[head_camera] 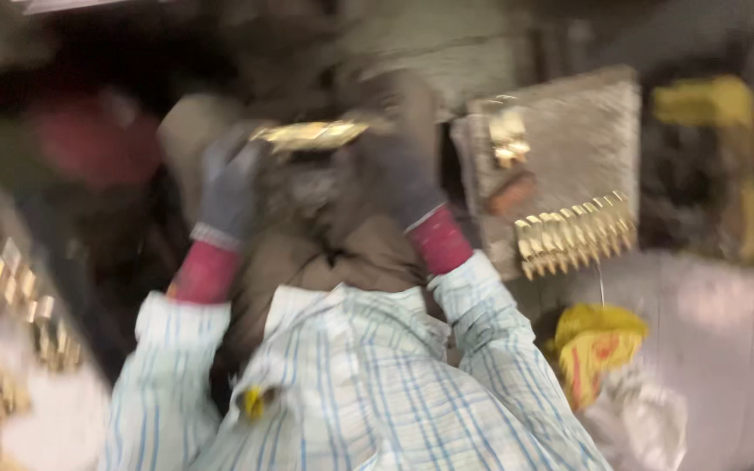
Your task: The person sits on the floor and repeatedly picks up small brass fittings, rubs them with a cloth or abrasive pad, and places them into a tray. The person handles the parts one at a time, rotating them to treat different surfaces.
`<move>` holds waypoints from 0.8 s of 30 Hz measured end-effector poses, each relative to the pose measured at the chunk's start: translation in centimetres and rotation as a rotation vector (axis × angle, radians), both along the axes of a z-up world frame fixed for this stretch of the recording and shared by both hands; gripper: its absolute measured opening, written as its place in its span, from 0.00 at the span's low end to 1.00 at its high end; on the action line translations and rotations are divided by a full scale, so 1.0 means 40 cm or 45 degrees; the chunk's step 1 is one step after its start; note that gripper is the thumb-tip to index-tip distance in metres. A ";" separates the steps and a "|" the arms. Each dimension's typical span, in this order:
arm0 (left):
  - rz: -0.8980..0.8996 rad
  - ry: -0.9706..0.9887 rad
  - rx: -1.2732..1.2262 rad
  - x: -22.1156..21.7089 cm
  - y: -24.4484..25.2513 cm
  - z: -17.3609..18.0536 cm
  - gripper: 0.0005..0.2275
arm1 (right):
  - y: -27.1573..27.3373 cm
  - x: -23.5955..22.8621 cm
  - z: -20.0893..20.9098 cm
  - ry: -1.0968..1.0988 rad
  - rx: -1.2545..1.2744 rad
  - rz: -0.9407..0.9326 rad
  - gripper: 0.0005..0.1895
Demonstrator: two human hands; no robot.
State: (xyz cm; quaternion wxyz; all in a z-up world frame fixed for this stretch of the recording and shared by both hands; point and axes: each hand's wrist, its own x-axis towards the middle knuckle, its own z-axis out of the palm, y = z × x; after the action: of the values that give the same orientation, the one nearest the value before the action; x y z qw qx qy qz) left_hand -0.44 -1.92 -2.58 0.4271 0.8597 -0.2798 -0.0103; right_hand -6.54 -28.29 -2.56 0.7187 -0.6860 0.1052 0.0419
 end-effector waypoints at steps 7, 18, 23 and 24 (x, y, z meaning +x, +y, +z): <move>0.166 0.801 -0.698 0.138 -0.095 0.106 0.10 | -0.010 0.201 0.023 0.089 0.568 0.022 0.05; 0.330 0.844 -0.677 0.224 -0.166 0.000 0.10 | 0.034 0.283 -0.099 -0.133 -1.194 0.124 0.08; 0.397 0.778 -0.680 0.223 -0.144 -0.027 0.11 | 0.072 0.300 -0.149 0.215 0.373 -0.240 0.05; 0.442 0.878 -0.674 0.226 -0.143 -0.028 0.10 | 0.075 0.301 -0.154 0.117 0.036 -0.102 0.06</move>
State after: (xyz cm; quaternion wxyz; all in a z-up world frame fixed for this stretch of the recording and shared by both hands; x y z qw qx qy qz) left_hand 8.59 -7.63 -3.72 0.6952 0.7018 0.0335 -0.1522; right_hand 5.49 -25.29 -8.70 0.7237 -0.6685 0.1648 0.0462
